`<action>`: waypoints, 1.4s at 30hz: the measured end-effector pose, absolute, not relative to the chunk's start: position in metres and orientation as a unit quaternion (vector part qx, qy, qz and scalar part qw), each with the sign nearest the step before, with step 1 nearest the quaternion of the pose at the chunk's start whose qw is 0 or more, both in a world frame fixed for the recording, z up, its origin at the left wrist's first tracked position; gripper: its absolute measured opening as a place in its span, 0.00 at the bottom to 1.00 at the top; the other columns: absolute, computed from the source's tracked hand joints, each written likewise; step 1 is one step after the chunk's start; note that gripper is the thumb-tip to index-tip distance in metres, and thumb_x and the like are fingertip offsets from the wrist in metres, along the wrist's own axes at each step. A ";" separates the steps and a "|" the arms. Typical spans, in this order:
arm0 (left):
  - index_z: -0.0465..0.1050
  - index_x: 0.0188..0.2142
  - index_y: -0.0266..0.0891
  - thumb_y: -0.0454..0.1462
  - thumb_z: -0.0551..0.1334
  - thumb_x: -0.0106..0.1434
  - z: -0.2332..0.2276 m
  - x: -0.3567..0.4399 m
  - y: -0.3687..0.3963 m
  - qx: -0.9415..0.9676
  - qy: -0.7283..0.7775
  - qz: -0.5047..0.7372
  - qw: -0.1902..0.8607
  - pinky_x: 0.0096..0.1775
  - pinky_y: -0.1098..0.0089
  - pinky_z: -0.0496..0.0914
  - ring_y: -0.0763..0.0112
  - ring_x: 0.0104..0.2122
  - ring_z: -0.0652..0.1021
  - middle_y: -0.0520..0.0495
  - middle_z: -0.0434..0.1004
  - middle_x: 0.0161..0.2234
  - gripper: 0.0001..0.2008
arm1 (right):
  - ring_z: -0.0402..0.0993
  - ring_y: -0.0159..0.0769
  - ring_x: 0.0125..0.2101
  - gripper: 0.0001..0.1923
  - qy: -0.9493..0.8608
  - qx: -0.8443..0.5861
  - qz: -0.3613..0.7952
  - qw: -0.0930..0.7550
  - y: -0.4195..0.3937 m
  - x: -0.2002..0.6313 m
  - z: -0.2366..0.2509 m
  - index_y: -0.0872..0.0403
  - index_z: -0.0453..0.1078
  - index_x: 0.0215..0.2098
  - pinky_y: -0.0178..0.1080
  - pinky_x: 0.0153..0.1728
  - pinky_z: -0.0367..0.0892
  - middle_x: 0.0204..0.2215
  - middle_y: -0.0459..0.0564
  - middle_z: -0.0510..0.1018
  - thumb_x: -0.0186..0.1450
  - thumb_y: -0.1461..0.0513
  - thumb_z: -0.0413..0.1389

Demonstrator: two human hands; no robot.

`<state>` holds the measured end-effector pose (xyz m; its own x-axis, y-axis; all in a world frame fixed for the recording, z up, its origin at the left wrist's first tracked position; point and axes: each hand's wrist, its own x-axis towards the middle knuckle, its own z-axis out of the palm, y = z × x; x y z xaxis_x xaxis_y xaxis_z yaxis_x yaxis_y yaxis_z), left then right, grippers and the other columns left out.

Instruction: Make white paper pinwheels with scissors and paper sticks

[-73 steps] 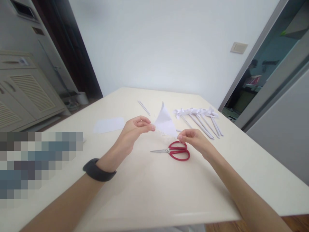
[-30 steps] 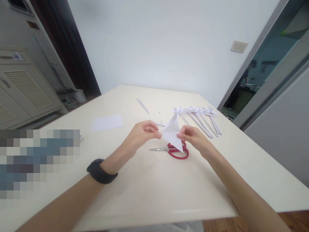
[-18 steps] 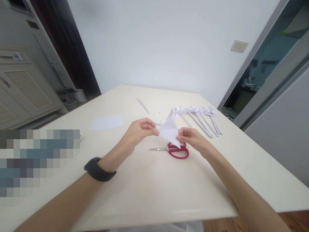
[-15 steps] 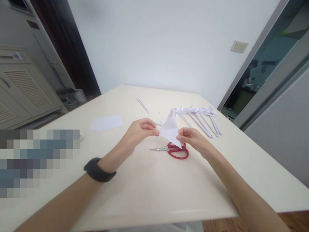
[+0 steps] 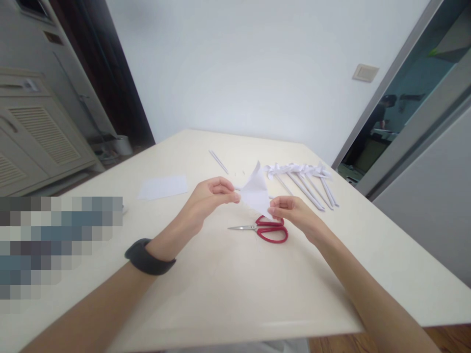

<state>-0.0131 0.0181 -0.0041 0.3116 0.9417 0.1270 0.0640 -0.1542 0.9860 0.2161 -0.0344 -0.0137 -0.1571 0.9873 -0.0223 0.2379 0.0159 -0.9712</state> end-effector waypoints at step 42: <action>0.69 0.30 0.40 0.40 0.68 0.47 0.001 -0.016 0.020 0.629 0.398 0.455 0.489 0.36 0.68 0.66 0.67 0.31 0.77 0.50 0.77 0.27 0.13 | 0.62 0.31 0.25 0.11 -0.616 -0.538 0.447 0.362 -0.039 0.215 -0.012 0.55 0.66 0.26 0.35 0.28 0.55 0.22 0.44 0.67 0.58 0.56 0.57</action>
